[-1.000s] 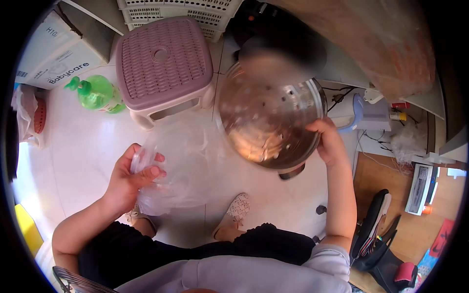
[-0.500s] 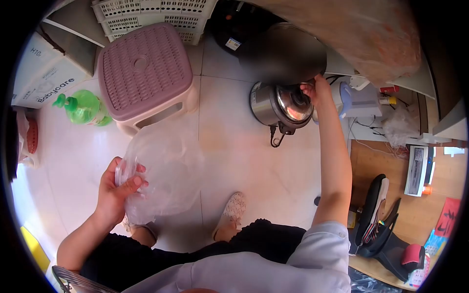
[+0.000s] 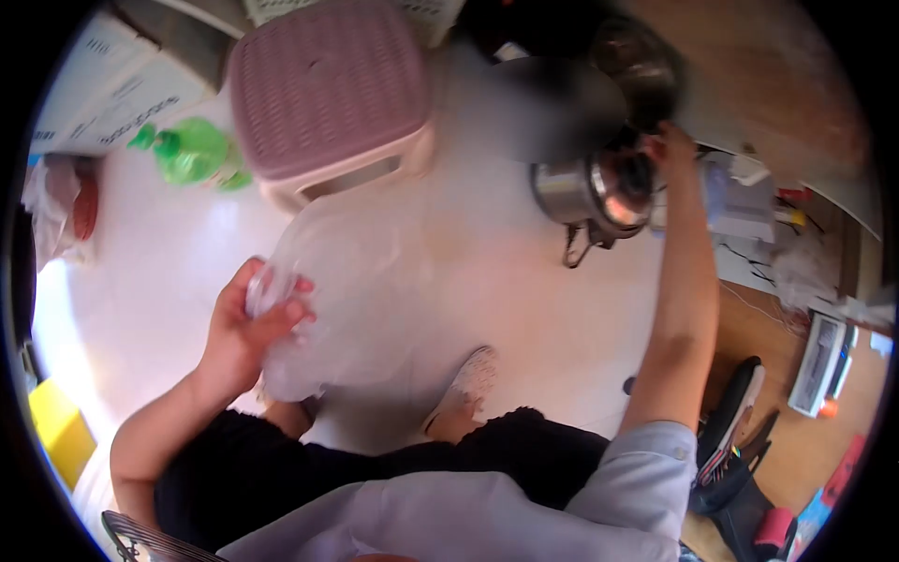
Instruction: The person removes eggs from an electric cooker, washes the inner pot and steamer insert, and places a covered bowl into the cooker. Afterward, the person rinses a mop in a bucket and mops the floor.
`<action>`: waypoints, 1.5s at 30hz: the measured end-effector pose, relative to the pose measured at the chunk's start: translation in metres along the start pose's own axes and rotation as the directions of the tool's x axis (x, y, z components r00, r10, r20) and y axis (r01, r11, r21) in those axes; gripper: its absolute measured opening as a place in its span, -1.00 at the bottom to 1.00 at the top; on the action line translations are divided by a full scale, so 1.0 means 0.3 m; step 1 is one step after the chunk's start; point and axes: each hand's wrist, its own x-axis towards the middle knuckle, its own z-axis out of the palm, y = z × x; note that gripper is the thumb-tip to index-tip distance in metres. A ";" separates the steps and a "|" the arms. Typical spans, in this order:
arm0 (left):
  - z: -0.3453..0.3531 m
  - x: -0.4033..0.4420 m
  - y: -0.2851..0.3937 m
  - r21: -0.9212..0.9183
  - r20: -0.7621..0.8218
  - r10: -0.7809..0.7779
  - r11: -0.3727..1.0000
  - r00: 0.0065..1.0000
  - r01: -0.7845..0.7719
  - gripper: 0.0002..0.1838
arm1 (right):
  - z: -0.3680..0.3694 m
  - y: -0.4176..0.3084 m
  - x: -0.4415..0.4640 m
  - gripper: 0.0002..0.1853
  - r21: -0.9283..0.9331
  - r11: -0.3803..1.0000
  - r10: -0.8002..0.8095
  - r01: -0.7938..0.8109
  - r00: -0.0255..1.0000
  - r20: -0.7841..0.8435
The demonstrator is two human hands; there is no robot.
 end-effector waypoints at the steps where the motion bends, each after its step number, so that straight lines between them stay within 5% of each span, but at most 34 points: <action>1: -0.010 -0.001 0.000 0.011 -0.035 -0.018 1.000 0.999 0.019 -0.78 | 0.023 -0.004 0.000 -0.75 -0.088 0.996 0.021 -0.026 0.998 -0.061; 8: -0.025 -0.006 0.015 -0.009 0.024 0.000 1.000 1.000 0.000 -0.79 | 0.101 -0.063 -0.096 -0.48 -0.529 0.848 -0.161 0.041 0.970 -0.184; 10: -0.029 -0.005 0.011 -0.019 0.035 -0.004 1.000 0.999 0.004 -0.80 | 0.178 -0.090 -0.195 -0.42 -0.708 0.692 -0.426 0.139 0.871 -0.246; 11: -0.031 -0.003 0.009 -0.019 0.035 -0.002 1.000 0.999 0.002 -0.80 | 0.161 -0.073 -0.164 -0.42 -0.707 0.693 -0.428 0.140 0.870 -0.246; 12: -0.033 -0.003 0.007 -0.036 0.043 0.002 0.999 0.999 0.000 -0.79 | 0.154 -0.054 -0.145 -0.40 -0.877 0.439 -0.690 0.196 0.699 -0.189; 14: -0.037 -0.002 0.000 -0.051 0.050 0.012 0.999 0.999 -0.009 -0.79 | 0.148 -0.048 -0.154 -0.48 -0.950 0.147 -0.893 0.276 0.450 -0.008; 15: -0.042 0.000 -0.003 -0.067 0.090 0.027 0.998 0.996 -0.021 -0.79 | 0.241 -0.096 -0.308 -0.57 -0.909 0.142 -0.913 0.391 0.406 0.032; 18: -0.060 -0.007 0.010 -0.031 0.174 0.044 0.999 0.984 -0.039 -0.77 | 0.457 -0.069 -0.656 -0.87 -0.357 0.537 -0.743 0.764 0.629 0.228; 20: -0.085 -0.011 0.026 0.036 0.204 0.042 0.998 0.978 -0.051 -0.76 | 0.561 -0.030 -0.865 -0.85 -0.207 0.519 -0.580 0.829 0.520 0.627; 21: -0.098 -0.013 0.030 0.058 0.272 0.104 0.991 0.957 -0.125 -0.75 | 0.601 -0.019 -0.963 -0.71 -0.232 0.623 -0.368 0.747 0.542 0.755; 23: -0.144 -0.039 0.068 0.142 0.315 0.165 0.965 0.935 -0.218 -0.74 | 0.672 0.043 -1.088 -0.47 -0.236 0.659 -0.145 0.715 0.428 0.892; 25: -0.240 -0.068 0.102 0.235 0.317 0.243 0.916 0.917 -0.325 -0.72 | 0.716 0.080 -1.152 -0.47 -0.107 0.773 -0.137 0.626 0.329 0.934; 29: -0.495 -0.280 0.253 0.223 -0.089 0.320 0.929 0.943 -0.294 -0.71 | 0.714 0.101 -1.188 -0.55 -0.240 0.819 0.008 0.522 0.407 0.913; 31: -0.626 -0.403 0.288 0.300 -0.377 0.465 0.880 0.801 -0.369 -0.71 | 0.680 0.150 -1.179 -0.59 -0.267 0.799 0.023 0.539 0.416 0.909; 33: -0.792 -0.485 0.328 0.436 -0.615 0.597 0.802 0.515 -0.409 -0.72 | 0.697 0.198 -1.153 -0.64 -0.316 0.794 0.052 0.520 0.458 0.887; 36: -1.033 -0.547 0.440 0.451 -0.733 0.664 0.637 0.148 -0.625 -0.69 | 0.762 0.198 -1.178 -0.61 -0.317 0.765 0.063 0.560 0.425 0.903; 38: -1.225 -0.559 0.526 0.499 -0.729 0.684 0.548 0.017 -0.672 -0.66 | 0.811 0.182 -1.199 -0.59 -0.325 0.759 0.071 0.564 0.424 0.903; 42: -1.439 -0.478 0.682 0.524 -0.788 0.606 0.562 -0.112 -0.640 -0.57 | 0.897 0.139 -1.227 -0.57 -0.321 0.736 0.088 0.596 0.385 0.919; 45: -1.662 -0.357 0.728 0.593 -0.796 0.596 0.733 -0.104 -0.334 -0.48 | 0.938 0.069 -1.264 -0.57 -0.316 0.702 0.063 0.638 0.386 0.920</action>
